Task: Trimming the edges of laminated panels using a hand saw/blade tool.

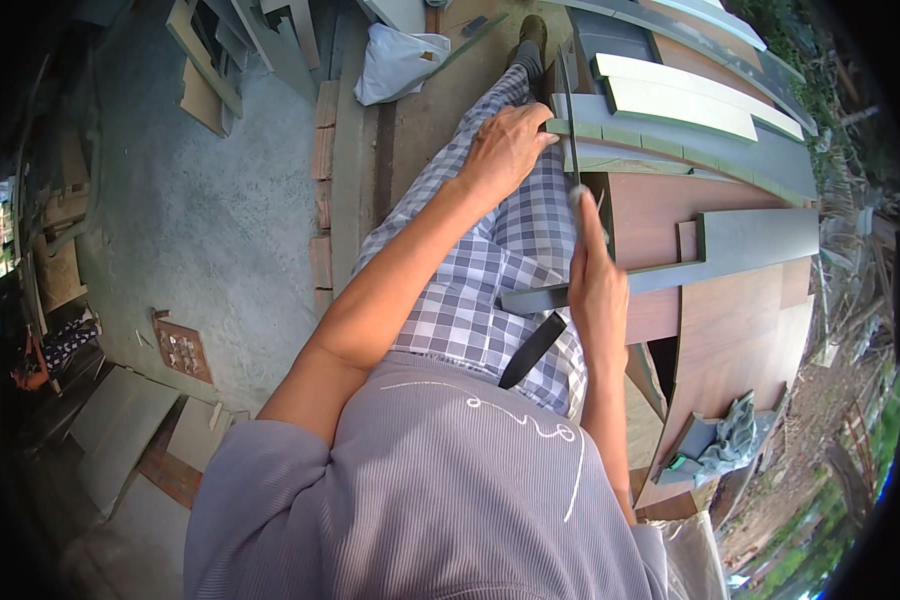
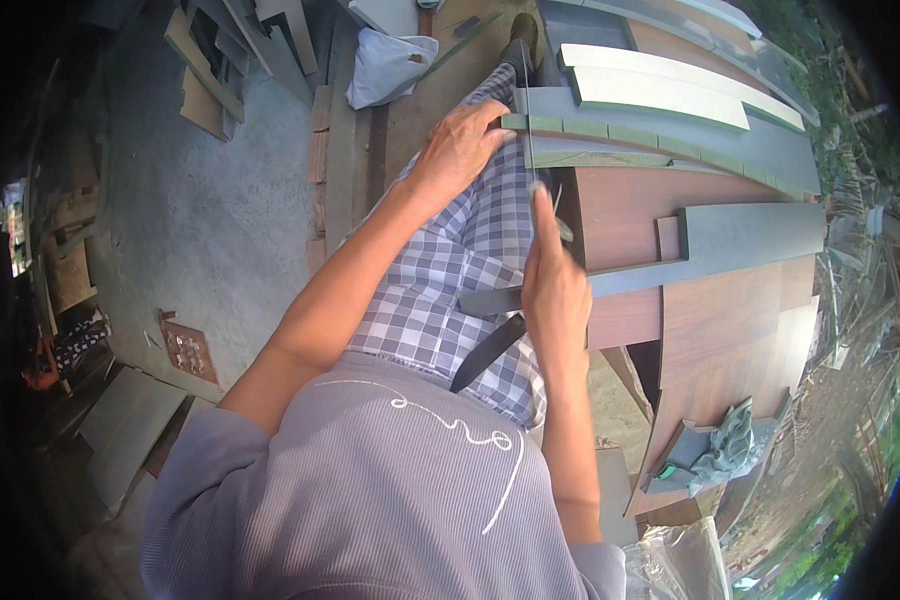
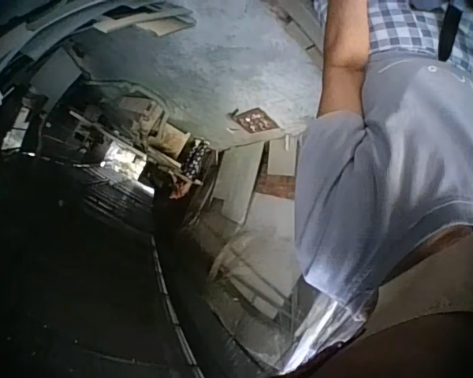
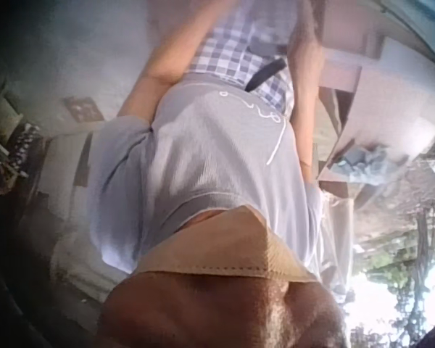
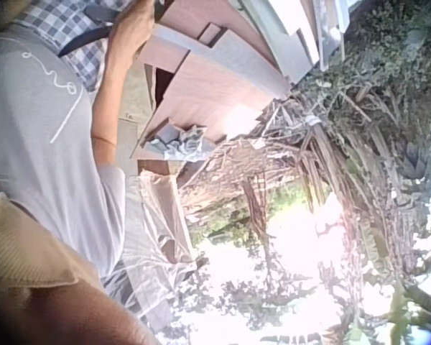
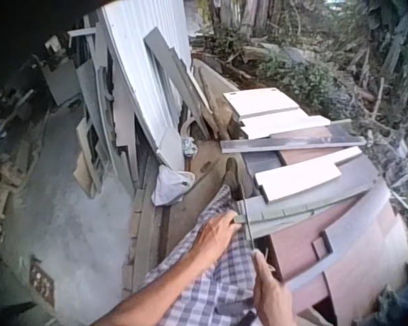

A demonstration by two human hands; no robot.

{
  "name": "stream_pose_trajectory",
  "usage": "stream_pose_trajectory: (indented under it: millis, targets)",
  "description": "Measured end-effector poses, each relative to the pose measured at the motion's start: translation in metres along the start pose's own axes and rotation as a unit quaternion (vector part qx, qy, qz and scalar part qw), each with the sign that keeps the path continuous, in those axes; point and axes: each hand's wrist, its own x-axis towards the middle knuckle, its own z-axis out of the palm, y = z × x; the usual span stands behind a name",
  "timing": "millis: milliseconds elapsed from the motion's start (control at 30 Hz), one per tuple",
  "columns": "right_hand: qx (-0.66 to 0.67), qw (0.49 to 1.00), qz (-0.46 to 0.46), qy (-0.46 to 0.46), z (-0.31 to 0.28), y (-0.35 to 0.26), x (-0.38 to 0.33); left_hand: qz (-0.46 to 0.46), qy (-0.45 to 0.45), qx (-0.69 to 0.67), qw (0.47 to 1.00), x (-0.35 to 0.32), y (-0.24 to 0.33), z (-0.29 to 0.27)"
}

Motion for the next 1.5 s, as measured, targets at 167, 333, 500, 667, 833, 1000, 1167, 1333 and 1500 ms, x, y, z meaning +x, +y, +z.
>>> stream_pose_trajectory:
  millis: [167, 333, 500, 667, 833, 1000, 1167, 1333, 1500]
  targets:
    - [0.007, 0.999, 0.034, 0.007, -0.010, -0.012, -0.017, 0.034, -0.003, 0.010, 0.999, -0.005, 0.002, 0.010]
    - [-0.011, 1.000, 0.024, 0.012, -0.003, 0.003, 0.033, 0.038, -0.026, 0.034, 0.998, -0.002, 0.006, 0.012]
    - [0.000, 1.000, 0.004, 0.018, 0.007, 0.004, 0.003, 0.022, -0.022, 0.046, 0.998, 0.002, -0.002, 0.006]
    - [0.007, 1.000, 0.026, 0.011, 0.003, -0.016, 0.003, 0.056, -0.026, 0.047, 0.997, 0.003, -0.003, 0.003]
    - [0.032, 0.998, 0.039, 0.029, 0.005, -0.006, 0.046, 0.076, -0.009, 0.051, 0.996, -0.001, -0.004, 0.008]
    - [0.122, 0.992, 0.040, -0.001, -0.025, -0.027, 0.045, 0.070, 0.001, 0.054, 0.996, 0.006, 0.003, 0.002]
    - [0.145, 0.986, 0.077, 0.012, -0.027, -0.030, 0.037, 0.133, 0.029, 0.073, 0.988, 0.011, 0.004, -0.005]
    - [0.159, 0.985, 0.064, -0.005, -0.014, -0.026, 0.045, 0.151, 0.019, 0.105, 0.983, 0.013, -0.008, -0.006]
    - [0.152, 0.987, 0.048, 0.012, 0.002, -0.015, 0.044, -0.147, -0.068, -0.198, 0.967, 0.000, -0.012, 0.002]
